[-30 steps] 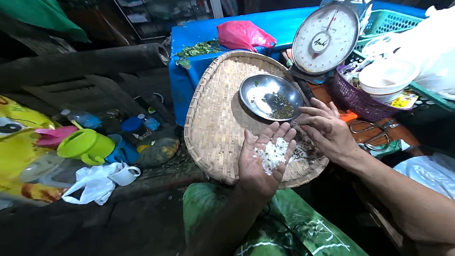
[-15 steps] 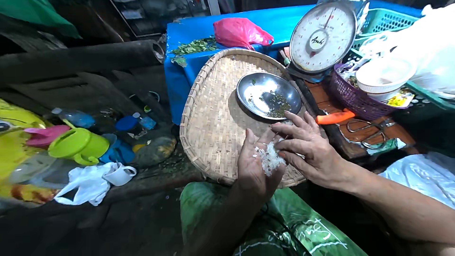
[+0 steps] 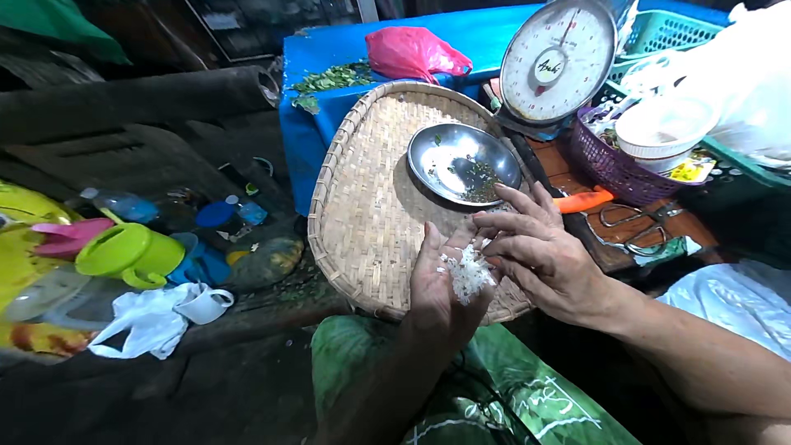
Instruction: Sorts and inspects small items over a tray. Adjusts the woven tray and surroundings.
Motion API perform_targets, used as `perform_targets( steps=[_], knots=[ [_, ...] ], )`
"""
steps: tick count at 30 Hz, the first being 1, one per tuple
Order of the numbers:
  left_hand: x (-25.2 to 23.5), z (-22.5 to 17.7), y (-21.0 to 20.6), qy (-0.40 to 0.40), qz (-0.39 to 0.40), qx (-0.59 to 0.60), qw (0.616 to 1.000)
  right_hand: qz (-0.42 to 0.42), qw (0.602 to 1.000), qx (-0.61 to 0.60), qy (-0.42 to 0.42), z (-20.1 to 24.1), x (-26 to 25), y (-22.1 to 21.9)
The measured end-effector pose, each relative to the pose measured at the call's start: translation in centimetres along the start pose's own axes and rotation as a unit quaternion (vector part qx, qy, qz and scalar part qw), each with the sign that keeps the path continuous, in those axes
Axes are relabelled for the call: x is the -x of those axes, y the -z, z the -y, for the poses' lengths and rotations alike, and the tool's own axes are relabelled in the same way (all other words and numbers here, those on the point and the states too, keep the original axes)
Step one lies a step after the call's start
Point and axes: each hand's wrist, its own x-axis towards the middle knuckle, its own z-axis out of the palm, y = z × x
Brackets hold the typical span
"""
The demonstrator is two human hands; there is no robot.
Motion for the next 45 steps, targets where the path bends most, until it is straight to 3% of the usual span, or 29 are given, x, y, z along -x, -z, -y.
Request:
perform_targets(
  steps=[6, 12, 21, 33, 41, 45],
  knots=[
    [-0.1, -0.1, -0.4, -0.002, -0.036, 0.009, 0.999, -0.011, 0.999, 0.044, -0.018, -0.1, -0.4, 2.8],
    [-0.3, -0.1, 0.1, 0.007, -0.020, 0.045, 0.999, 0.077, 0.987, 0.127, -0.057, -0.1, -0.3, 5.1],
    [-0.1, -0.1, 0.1, 0.005, 0.007, -0.039, 0.999, 0.057, 0.993, 0.096, -0.027, 0.1, 0.0, 2.4],
    [0.0, -0.1, 0.0, 0.010, 0.041, -0.047, 0.998, 0.033, 0.997, 0.070, -0.024, 0.0, 0.0, 1.8],
    [0.3, -0.1, 0.4, -0.002, 0.006, -0.054, 0.999, 0.049, 0.997, 0.065, -0.005, 0.1, 0.4, 0.8],
    [0.3, -0.1, 0.3, -0.001, 0.025, -0.047, 0.999, 0.034, 0.998, 0.053, 0.000, 0.1, 0.2, 0.9]
  ],
)
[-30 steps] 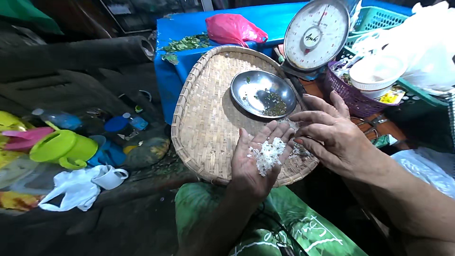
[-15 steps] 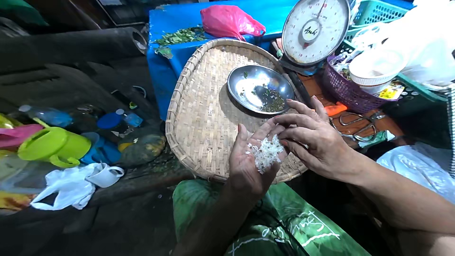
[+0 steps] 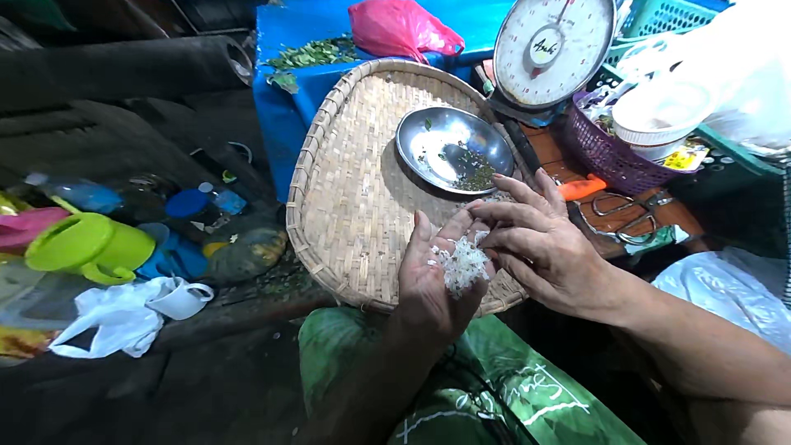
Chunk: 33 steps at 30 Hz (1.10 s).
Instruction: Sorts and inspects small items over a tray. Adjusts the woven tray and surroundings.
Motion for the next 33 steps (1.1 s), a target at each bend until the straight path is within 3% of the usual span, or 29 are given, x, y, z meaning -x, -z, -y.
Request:
perform_targets(
  steps=[14, 20, 27, 33],
  knots=[
    [0.0, 0.0, 0.0, -0.002, -0.005, -0.005, 1.000, 0.030, 0.999, 0.022, -0.004, 0.3, 0.1, 0.2],
    [-0.1, 0.0, -0.3, -0.004, 0.010, 0.016, 1.000, -0.001, 1.000, 0.008, -0.011, 0.0, -0.2, 0.8],
    [-0.5, -0.1, 0.0, -0.010, -0.031, 0.045, 0.998, 0.036, 0.995, 0.074, -0.048, -0.1, -0.3, 2.9],
    [-0.1, -0.2, -0.3, -0.007, -0.037, -0.004, 0.999, 0.023, 0.999, 0.035, 0.001, 1.1, -0.1, 1.4]
  ],
)
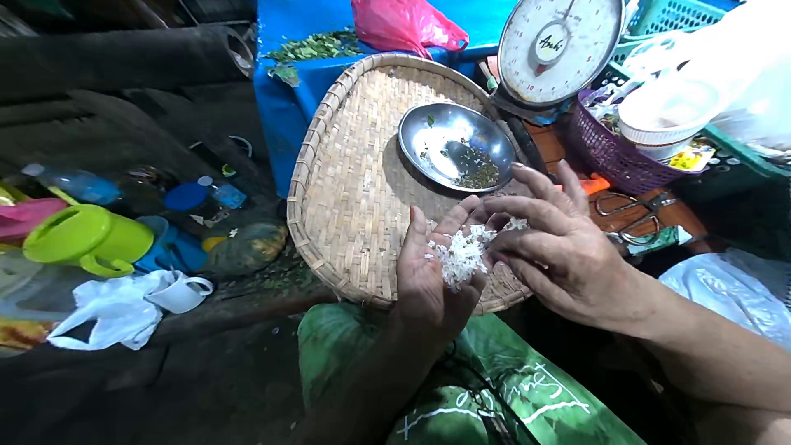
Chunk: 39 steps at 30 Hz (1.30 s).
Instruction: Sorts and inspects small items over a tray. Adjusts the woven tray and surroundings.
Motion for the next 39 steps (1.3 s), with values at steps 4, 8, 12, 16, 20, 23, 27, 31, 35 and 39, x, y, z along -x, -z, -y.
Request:
perform_targets(
  steps=[4, 8, 12, 16, 20, 23, 27, 31, 35, 39],
  knots=[
    [-0.1, 0.1, 0.3, -0.004, 0.025, 0.001, 1.000, 0.032, 0.999, -0.015, 0.000, 0.1, 0.2, -1.5],
    [-0.2, 0.2, 0.0, -0.004, 0.006, 0.007, 1.000, 0.026, 0.999, -0.034, -0.011, -0.2, 0.1, -2.0],
    [-0.4, 0.2, -0.2, -0.007, -0.005, 0.025, 1.000, 0.004, 1.000, -0.028, -0.006, -0.4, -0.2, -1.0],
    [-0.8, 0.2, -1.1, -0.009, -0.075, 0.037, 0.996, 0.036, 0.999, 0.030, -0.026, -1.0, -0.2, 0.4],
    [-1.2, 0.6, -2.2, -0.010, -0.099, 0.051, 0.994, 0.000, 1.000, 0.020, -0.002, -0.6, 0.1, 0.2],
    [-1.3, 0.8, -1.9, 0.001, -0.093, 0.062, 0.994, 0.015, 0.999, -0.019, 0.039, 0.5, 0.8, -0.6],
    [-1.1, 1.0, -1.0, -0.007, -0.055, 0.082, 0.995, 0.057, 0.996, -0.046, 0.051, 0.7, 1.2, -1.8],
    [-1.0, 1.2, -1.0, -0.016, -0.064, 0.067, 0.996, 0.036, 0.998, -0.030, 0.031, -0.7, 0.9, -1.8],
    [-1.2, 1.3, -1.0, -0.023, -0.049, 0.057, 0.997, 0.008, 1.000, -0.012, 0.006, -1.5, 0.5, -1.2],
    [-1.2, 1.4, -0.9, -0.021, -0.050, 0.079, 0.995, -0.011, 0.999, -0.030, 0.013, -1.0, 0.5, -1.3]
  ],
)
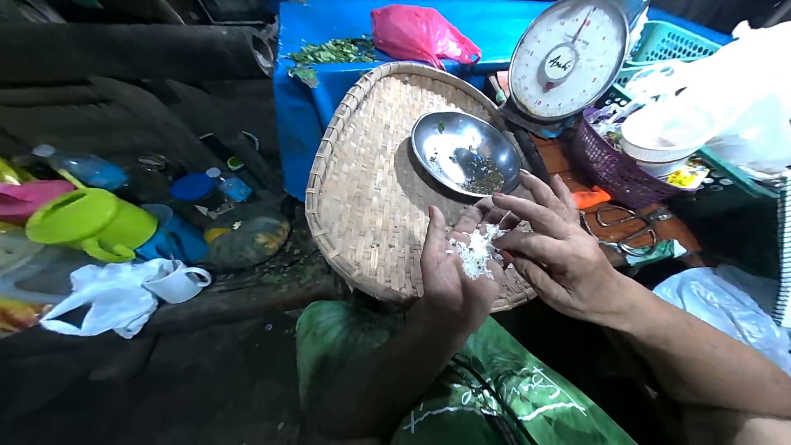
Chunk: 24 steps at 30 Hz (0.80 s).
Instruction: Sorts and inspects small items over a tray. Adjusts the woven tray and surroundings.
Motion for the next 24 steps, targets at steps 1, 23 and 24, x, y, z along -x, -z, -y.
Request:
perform_targets(
  steps=[1, 23, 24],
  knots=[
    [0.0, 0.0, 0.0, -0.003, 0.005, 0.001, 1.000, 0.003, 1.000, -0.010, 0.003, 0.2, 0.0, -0.1],
    [0.2, 0.2, 0.2, -0.007, 0.002, -0.020, 1.000, 0.025, 0.996, -0.074, -0.033, 1.3, -0.4, -1.0],
    [0.2, 0.1, 0.2, -0.003, 0.004, -0.015, 1.000, 0.021, 0.997, -0.073, -0.033, 1.3, -0.5, -0.7]
  ],
)
